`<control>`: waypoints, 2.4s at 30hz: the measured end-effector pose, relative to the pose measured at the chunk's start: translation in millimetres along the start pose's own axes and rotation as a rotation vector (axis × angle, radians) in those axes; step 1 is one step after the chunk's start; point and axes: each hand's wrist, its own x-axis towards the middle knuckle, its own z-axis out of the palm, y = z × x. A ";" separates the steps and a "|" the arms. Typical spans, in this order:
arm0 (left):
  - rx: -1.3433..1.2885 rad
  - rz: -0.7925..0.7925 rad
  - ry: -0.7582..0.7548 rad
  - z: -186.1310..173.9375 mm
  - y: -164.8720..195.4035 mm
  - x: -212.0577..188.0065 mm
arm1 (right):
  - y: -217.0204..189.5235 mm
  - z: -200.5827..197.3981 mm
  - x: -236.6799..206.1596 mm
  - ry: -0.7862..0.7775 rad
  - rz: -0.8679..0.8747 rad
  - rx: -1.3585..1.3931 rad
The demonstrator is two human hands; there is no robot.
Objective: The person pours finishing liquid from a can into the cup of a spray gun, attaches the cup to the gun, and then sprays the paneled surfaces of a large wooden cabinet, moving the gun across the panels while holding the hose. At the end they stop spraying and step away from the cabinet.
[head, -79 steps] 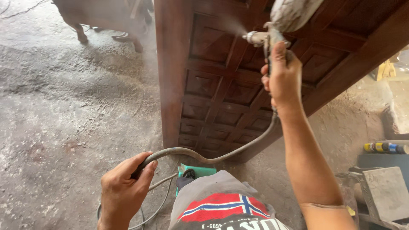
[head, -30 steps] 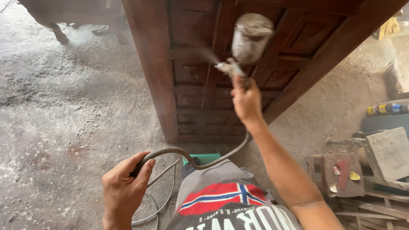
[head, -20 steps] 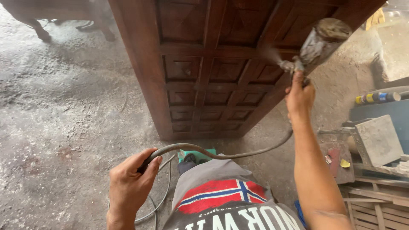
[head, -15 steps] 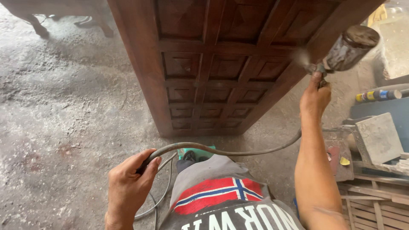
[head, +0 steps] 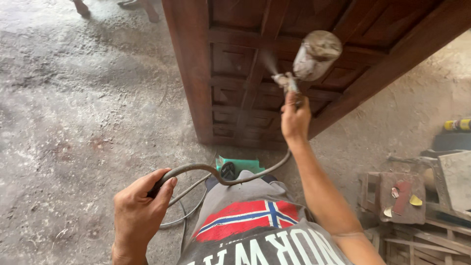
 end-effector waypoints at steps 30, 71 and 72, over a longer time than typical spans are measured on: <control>0.117 -0.104 -0.067 44.6 -22.8 -5.4 | 148.4 -94.5 30.8 0.375 0.065 -0.327; 0.566 -0.239 0.051 32.2 -59.7 -47.2 | 231.8 -39.6 -26.7 0.307 0.181 -0.126; 0.572 -0.219 0.080 29.9 -61.3 -49.1 | 227.6 -22.0 -31.5 0.265 0.173 -0.074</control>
